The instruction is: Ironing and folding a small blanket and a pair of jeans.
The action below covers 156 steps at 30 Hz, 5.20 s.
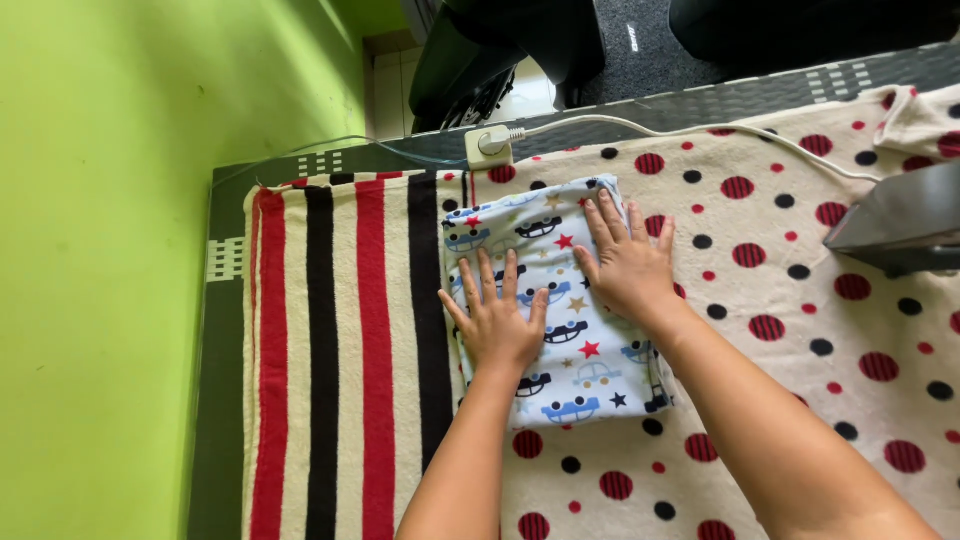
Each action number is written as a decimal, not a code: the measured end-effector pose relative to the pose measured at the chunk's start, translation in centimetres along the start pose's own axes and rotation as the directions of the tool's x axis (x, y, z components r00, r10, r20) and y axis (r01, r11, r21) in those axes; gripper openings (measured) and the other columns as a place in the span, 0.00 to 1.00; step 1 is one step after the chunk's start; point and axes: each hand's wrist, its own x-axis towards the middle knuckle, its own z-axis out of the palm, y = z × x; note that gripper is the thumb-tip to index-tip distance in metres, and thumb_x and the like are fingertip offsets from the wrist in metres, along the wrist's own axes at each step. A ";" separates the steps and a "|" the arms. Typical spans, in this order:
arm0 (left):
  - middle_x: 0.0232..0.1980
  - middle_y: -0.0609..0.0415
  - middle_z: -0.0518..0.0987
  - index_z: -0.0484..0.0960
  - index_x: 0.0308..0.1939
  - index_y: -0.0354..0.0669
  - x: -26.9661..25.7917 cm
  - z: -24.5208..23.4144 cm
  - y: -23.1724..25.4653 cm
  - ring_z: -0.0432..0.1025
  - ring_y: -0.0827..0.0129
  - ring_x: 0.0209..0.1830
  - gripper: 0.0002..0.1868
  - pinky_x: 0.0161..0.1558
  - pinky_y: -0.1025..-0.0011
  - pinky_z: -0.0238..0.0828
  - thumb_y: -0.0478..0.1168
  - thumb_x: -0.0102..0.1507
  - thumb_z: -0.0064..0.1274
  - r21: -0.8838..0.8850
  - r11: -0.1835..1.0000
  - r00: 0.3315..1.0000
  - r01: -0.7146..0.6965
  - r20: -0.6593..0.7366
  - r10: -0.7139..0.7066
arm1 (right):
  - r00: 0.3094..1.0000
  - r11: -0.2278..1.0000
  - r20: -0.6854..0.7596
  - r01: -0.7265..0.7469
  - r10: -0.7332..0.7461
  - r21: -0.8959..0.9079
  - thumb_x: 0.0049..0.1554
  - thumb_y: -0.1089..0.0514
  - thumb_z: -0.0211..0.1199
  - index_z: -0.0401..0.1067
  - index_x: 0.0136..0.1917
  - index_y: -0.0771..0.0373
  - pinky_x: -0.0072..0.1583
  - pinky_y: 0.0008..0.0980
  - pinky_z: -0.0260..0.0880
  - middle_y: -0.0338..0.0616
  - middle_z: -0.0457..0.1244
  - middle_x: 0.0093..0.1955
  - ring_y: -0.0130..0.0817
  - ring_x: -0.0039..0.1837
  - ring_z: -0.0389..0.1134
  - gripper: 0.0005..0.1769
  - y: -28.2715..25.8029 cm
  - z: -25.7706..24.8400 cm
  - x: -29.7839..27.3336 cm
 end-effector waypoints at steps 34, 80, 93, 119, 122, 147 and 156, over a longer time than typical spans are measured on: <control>0.53 0.49 0.76 0.75 0.57 0.47 -12.8 -6.1 0.0 0.70 0.51 0.55 0.27 0.53 0.50 0.65 0.49 0.56 0.64 -0.074 0.939 0.941 0.337 0.066 -0.333 | 0.940 0.884 0.008 -0.324 0.341 0.336 0.62 0.40 0.58 0.72 0.40 0.60 0.38 0.48 0.67 0.49 0.68 0.32 0.50 0.35 0.69 0.21 5.5 -2.3 -15.5; 0.37 0.54 0.84 0.84 0.34 0.46 -15.6 -0.9 -8.1 0.78 0.57 0.42 0.16 0.46 0.56 0.72 0.54 0.59 0.60 -0.372 0.714 0.802 0.594 0.340 -0.490 | 0.913 0.914 0.069 0.396 -0.402 0.088 0.57 0.40 0.65 0.67 0.48 0.57 0.37 0.47 0.71 0.46 0.68 0.36 0.47 0.38 0.73 0.20 -10.3 -5.8 -9.1; 0.39 0.48 0.77 0.75 0.35 0.45 -14.0 -4.0 -5.7 0.72 0.50 0.45 0.10 0.48 0.54 0.68 0.41 0.55 0.59 -0.441 0.788 0.895 0.431 0.095 -0.436 | 0.866 0.922 0.316 0.377 -0.386 0.093 0.57 0.40 0.61 0.67 0.46 0.55 0.39 0.52 0.70 0.46 0.69 0.35 0.51 0.38 0.72 0.18 -7.8 -8.5 -11.9; 0.85 0.57 0.53 0.68 0.76 0.63 -8.6 -1.2 2.3 0.39 0.57 0.86 0.34 0.80 0.43 0.25 0.65 0.68 0.43 -0.057 0.733 0.733 -0.677 0.029 0.679 | 0.978 0.977 0.002 0.208 -0.208 0.038 0.55 0.41 0.68 0.66 0.49 0.58 0.41 0.47 0.70 0.46 0.70 0.39 0.48 0.43 0.74 0.22 -8.6 -4.8 7.5; 0.84 0.57 0.54 0.68 0.76 0.63 -8.3 -1.0 2.3 0.40 0.58 0.86 0.34 0.81 0.44 0.26 0.65 0.67 0.43 -0.084 0.730 0.731 -0.678 0.024 0.682 | 0.989 0.991 0.071 0.132 -0.133 0.023 0.56 0.41 0.66 0.66 0.50 0.58 0.41 0.47 0.71 0.47 0.70 0.40 0.48 0.43 0.74 0.21 -6.9 -6.5 6.4; 0.59 0.48 0.72 0.77 0.58 0.41 -9.9 4.1 12.1 0.65 0.55 0.59 0.19 0.57 0.45 0.60 0.46 0.65 0.53 0.148 0.840 0.849 -0.522 0.186 0.494 | 0.922 0.922 0.082 -0.383 0.378 0.058 0.56 0.37 0.66 0.72 0.52 0.56 0.49 0.53 0.72 0.53 0.71 0.44 0.54 0.48 0.74 0.23 11.7 -9.7 -4.5; 0.38 0.40 0.81 0.83 0.51 0.36 -1.1 -6.4 13.0 0.77 0.53 0.33 0.15 0.39 0.60 0.74 0.35 0.62 0.51 -0.653 0.741 0.983 -0.159 -0.036 0.180 | 0.880 0.866 0.035 -0.473 0.474 0.163 0.54 0.34 0.68 0.73 0.52 0.56 0.48 0.51 0.73 0.53 0.71 0.45 0.54 0.48 0.74 0.26 13.0 -13.3 -6.6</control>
